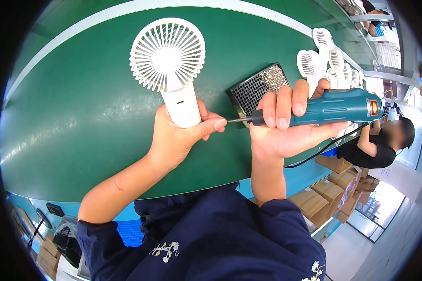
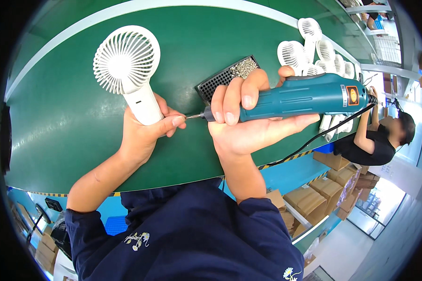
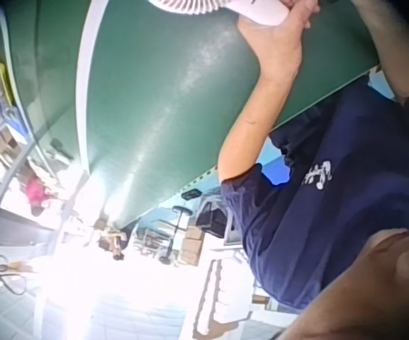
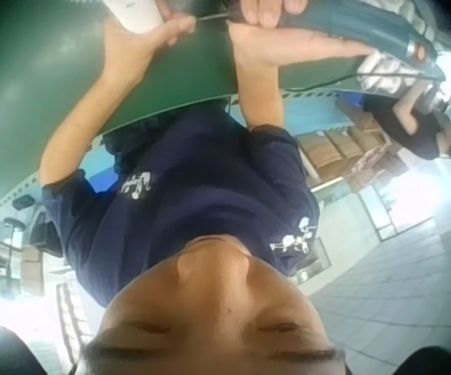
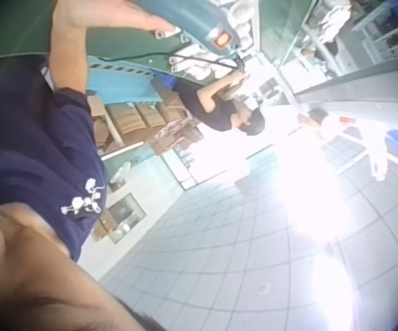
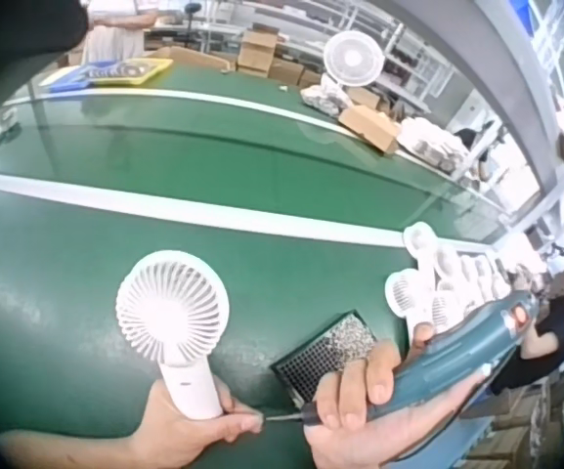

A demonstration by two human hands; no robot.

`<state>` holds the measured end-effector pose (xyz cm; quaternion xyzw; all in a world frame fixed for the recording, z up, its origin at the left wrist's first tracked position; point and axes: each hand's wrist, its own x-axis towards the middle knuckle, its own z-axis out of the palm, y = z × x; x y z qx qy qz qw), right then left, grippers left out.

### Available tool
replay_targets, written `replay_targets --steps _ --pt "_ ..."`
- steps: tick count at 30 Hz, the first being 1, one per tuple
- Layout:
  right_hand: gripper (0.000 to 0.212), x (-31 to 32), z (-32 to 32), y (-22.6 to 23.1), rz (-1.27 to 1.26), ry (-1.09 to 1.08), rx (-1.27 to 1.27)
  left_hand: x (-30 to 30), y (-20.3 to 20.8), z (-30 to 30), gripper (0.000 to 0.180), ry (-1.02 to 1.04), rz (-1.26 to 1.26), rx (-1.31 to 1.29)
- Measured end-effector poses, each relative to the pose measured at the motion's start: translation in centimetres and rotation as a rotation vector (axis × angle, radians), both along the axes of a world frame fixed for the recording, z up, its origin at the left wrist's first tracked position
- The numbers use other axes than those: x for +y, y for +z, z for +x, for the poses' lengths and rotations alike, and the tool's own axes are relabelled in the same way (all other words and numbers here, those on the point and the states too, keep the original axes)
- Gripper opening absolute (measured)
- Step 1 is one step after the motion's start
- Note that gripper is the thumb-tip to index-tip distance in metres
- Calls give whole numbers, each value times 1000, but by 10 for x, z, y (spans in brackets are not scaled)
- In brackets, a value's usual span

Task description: Assemble small electric hand fans using an electric screwdriver on a factory assembly line.

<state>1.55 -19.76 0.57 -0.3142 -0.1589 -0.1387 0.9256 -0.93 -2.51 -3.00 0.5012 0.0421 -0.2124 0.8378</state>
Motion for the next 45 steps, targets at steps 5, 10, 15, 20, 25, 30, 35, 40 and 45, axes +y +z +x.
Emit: replay_targets --steps 5,10,15,20,25,30,35,40,45 --pt "73 5 1 -5 13 -13 32 -3 -2 -5 20 80 -76 69" --pt "71 9 -1 -3 -43 -15 -30 -6 5 -2 22 72 -109 99" --pt "77 18 -23 14 -103 46 -128 -7 -5 1 43 45 -157 159" --pt "73 35 -28 27 -375 98 -257 -4 -6 -1 40 40 -299 197" --pt "75 38 -30 22 -376 223 -212 -2 -10 -3 42 65 -299 196" --pt "76 30 -29 17 -352 304 -174 -9 1 0 39 88 -282 216" --pt "79 33 -27 12 -364 338 -179 -6 -1 -1 40 93 -256 227" --pt "79 34 -24 10 -404 326 -196 -5 -4 -1 40 93 -296 224" --pt "72 27 -18 16 -210 77 -293 -4 -11 4 39 31 -406 196"
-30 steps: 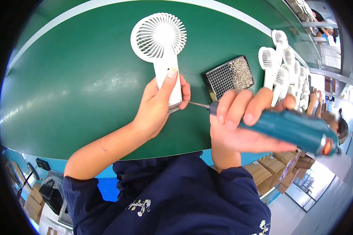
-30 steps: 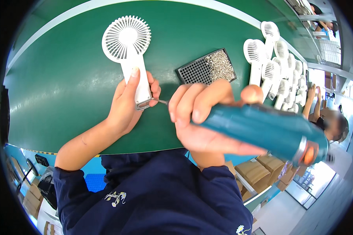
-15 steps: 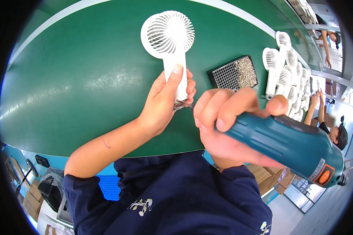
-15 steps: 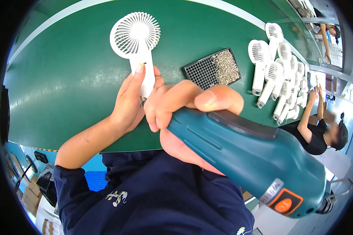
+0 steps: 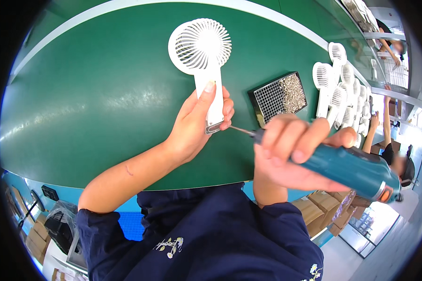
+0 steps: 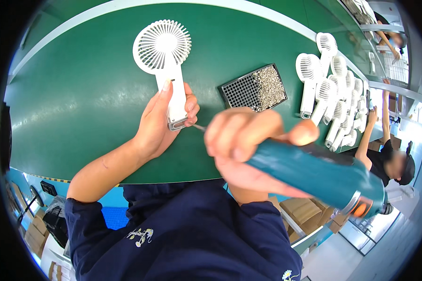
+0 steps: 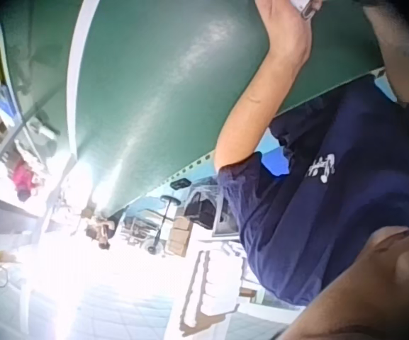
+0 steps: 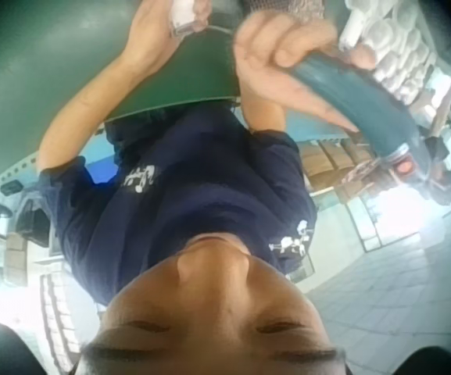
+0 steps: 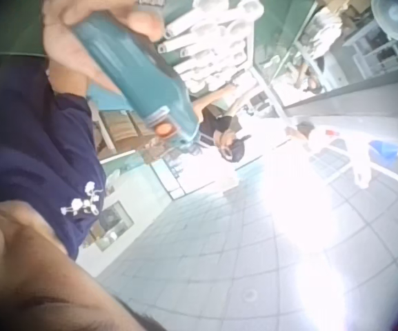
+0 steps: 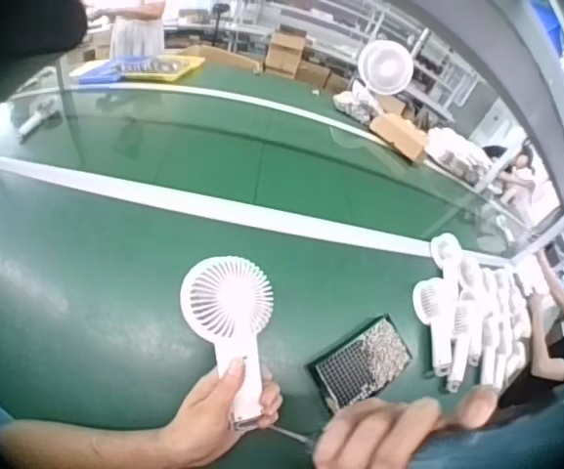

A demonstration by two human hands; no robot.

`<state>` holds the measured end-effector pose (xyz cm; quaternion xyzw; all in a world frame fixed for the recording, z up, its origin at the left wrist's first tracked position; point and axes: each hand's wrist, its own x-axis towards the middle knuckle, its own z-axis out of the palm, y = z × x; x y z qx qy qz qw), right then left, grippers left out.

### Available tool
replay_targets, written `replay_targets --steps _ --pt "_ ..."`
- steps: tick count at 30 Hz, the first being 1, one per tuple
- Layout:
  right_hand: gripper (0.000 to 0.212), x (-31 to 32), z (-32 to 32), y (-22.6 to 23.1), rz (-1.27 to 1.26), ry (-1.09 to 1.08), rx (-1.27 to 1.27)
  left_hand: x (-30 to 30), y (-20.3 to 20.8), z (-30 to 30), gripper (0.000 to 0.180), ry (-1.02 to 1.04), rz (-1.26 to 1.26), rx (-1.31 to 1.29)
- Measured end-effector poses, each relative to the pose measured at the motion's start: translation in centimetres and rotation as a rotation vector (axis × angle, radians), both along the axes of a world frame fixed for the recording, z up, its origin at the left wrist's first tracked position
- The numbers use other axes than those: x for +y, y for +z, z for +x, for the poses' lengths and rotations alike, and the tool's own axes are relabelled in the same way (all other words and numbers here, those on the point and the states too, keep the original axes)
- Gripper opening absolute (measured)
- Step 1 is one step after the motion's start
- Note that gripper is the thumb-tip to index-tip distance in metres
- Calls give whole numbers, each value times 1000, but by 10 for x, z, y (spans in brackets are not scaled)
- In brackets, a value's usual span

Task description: Assemble small electric hand fans using an electric screwdriver on a factory assembly line.

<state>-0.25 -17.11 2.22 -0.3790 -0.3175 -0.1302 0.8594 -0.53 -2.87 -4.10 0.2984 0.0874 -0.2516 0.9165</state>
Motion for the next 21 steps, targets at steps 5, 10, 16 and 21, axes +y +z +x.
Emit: replay_targets --steps 5,10,16,21 --pt "79 -15 -17 -9 53 -172 440 3 -2 -1 40 -12 -12 -62" --pt "76 0 -40 -38 -40 -127 479 -2 -3 -4 37 63 36 -72" --pt "88 4 -19 -3 102 24 145 -1 0 0 39 -1 35 -68" --pt "83 15 12 -13 18 140 59 5 4 0 36 5 44 -25"
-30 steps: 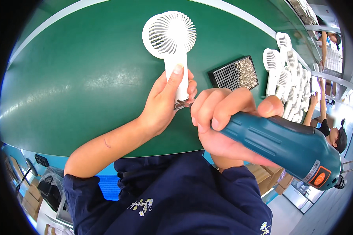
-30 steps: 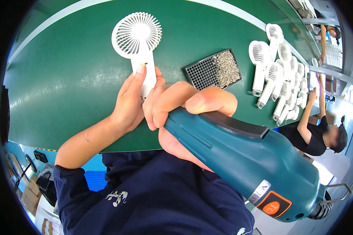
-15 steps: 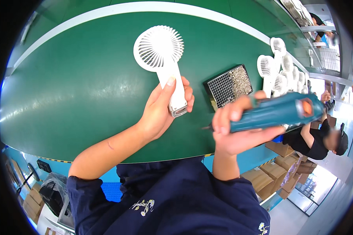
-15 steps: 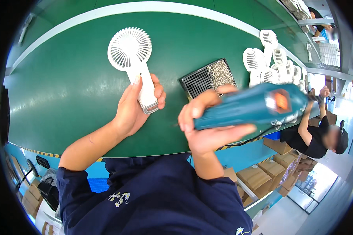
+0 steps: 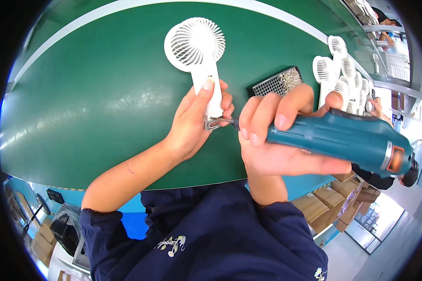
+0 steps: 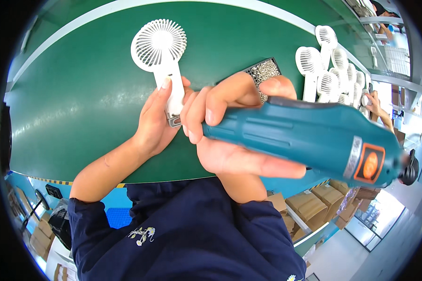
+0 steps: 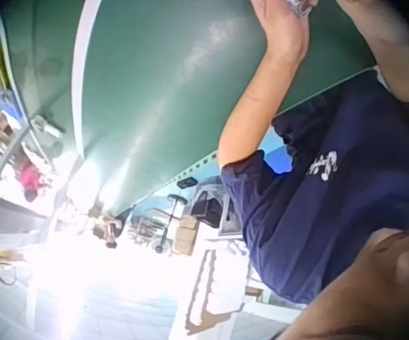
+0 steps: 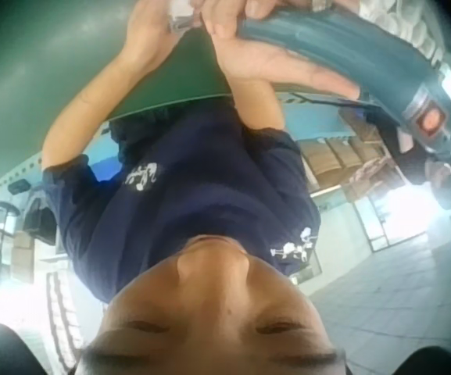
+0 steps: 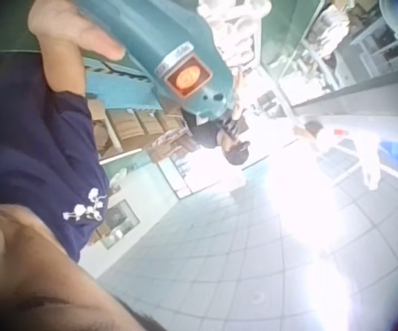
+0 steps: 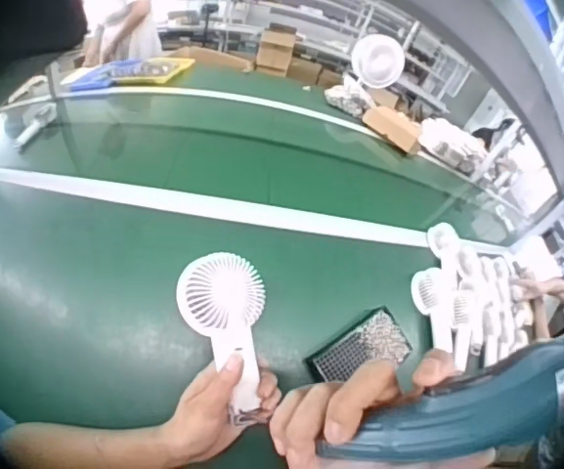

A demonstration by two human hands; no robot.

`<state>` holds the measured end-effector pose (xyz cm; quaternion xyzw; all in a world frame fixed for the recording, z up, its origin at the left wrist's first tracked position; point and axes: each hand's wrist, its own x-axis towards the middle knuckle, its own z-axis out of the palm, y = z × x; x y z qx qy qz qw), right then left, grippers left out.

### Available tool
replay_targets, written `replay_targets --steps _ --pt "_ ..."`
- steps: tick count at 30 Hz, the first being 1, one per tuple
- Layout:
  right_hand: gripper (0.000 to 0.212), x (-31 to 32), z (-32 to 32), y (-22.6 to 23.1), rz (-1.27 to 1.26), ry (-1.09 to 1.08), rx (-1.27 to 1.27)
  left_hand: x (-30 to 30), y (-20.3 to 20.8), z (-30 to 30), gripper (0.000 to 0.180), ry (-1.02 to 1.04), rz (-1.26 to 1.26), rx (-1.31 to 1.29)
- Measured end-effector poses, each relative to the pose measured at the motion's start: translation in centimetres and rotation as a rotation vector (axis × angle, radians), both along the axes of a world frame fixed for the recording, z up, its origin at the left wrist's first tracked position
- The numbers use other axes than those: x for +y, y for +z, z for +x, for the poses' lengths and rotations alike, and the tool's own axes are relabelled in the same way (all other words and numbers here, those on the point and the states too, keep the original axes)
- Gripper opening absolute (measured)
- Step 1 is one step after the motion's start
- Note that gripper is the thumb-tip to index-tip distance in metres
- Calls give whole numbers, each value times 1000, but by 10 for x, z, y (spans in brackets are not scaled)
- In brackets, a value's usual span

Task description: Assemble small electric hand fans using an electric screwdriver on a factory assembly line.

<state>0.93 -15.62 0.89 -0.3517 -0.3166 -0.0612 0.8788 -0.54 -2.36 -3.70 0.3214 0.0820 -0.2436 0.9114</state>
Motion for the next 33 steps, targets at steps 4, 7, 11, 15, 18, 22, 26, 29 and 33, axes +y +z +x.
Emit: replay_targets --steps 4,7,11,15,18,22,26,29,33 --pt "84 6 -7 -4 -7 -44 80 2 0 -2 37 -10 -8 -11" --pt "85 9 -7 -2 -19 -85 50 3 1 -2 37 -3 -10 6" --pt "83 7 -10 3 -24 -126 58 3 1 -2 36 -20 -40 -4" --pt "85 9 -7 -2 24 -124 102 5 2 -1 36 -12 -27 9" --pt "84 5 -9 -3 -7 -120 71 2 3 -2 36 -8 -12 13" --pt "83 -3 -10 -2 -90 14 -30 2 1 -3 36 -15 -10 -16" --pt "83 -4 -16 -1 -197 -8 10 2 1 -4 37 24 3 22" --pt "83 -6 -16 0 -203 -1 11 0 3 -3 38 10 -5 6" --pt "83 -1 -12 -3 -152 42 -45 3 2 -4 39 24 -2 26"
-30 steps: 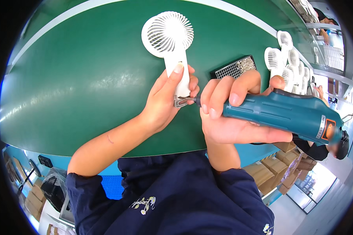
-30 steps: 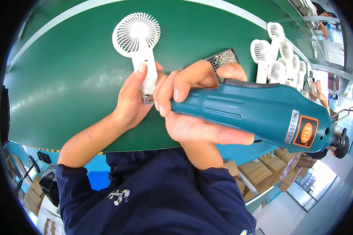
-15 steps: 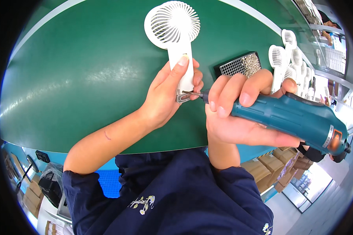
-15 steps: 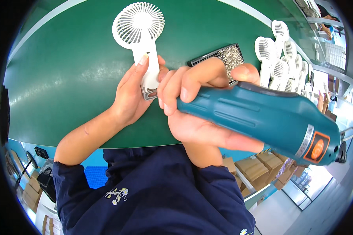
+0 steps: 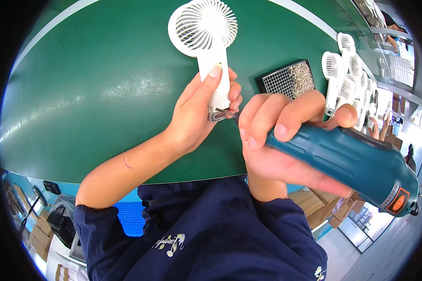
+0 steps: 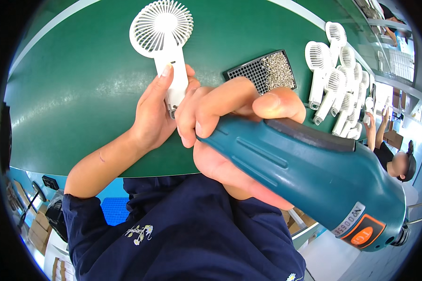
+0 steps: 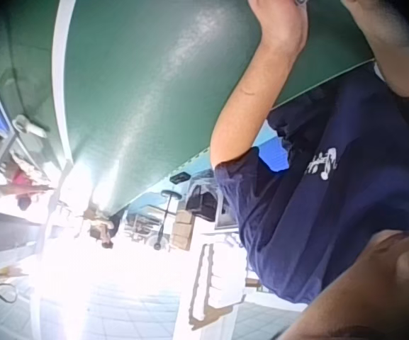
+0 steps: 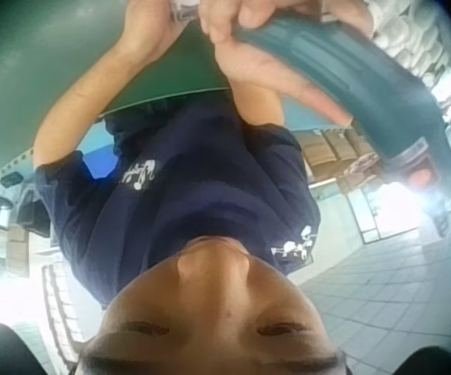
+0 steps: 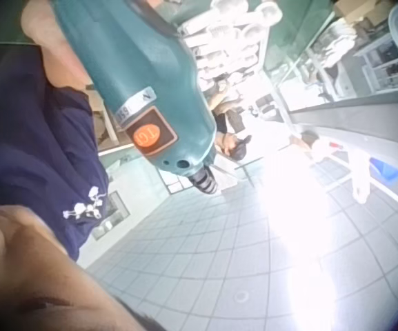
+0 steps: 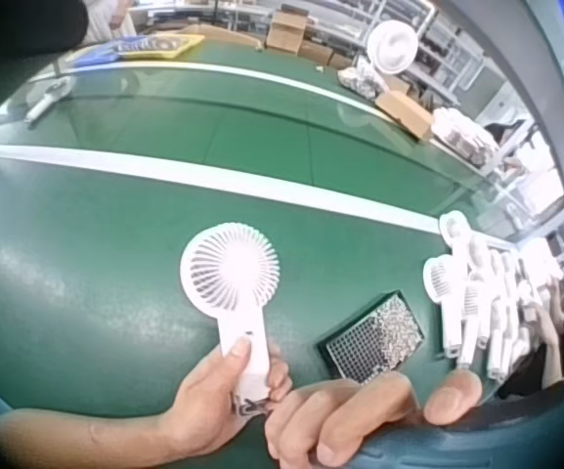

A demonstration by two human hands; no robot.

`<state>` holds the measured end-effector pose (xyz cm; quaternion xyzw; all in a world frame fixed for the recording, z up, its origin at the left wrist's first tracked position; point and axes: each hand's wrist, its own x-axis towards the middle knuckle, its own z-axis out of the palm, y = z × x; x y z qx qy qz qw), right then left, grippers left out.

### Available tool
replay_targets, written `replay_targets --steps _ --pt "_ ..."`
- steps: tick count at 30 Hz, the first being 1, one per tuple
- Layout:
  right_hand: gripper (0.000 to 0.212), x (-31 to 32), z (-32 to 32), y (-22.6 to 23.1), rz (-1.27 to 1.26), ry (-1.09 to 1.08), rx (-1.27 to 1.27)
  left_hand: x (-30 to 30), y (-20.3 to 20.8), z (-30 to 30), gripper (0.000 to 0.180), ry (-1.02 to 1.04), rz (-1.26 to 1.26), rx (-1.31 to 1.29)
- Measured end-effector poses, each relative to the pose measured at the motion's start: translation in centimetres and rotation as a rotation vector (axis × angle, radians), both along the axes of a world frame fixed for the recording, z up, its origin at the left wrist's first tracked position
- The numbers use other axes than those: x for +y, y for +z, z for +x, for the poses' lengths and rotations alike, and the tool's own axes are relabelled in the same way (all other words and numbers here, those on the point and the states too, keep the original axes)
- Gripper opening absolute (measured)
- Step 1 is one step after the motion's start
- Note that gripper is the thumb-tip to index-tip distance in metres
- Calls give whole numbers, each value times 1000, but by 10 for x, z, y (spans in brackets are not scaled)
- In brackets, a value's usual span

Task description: Assemble small electric hand fans using an electric screwdriver on a factory assembly line.

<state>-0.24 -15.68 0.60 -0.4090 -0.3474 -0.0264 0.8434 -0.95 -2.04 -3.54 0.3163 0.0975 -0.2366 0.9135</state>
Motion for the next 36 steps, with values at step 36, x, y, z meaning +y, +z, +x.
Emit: replay_targets --steps 36 --pt "86 -8 -28 0 194 -281 147 -2 -5 3 40 -3 -95 -47"
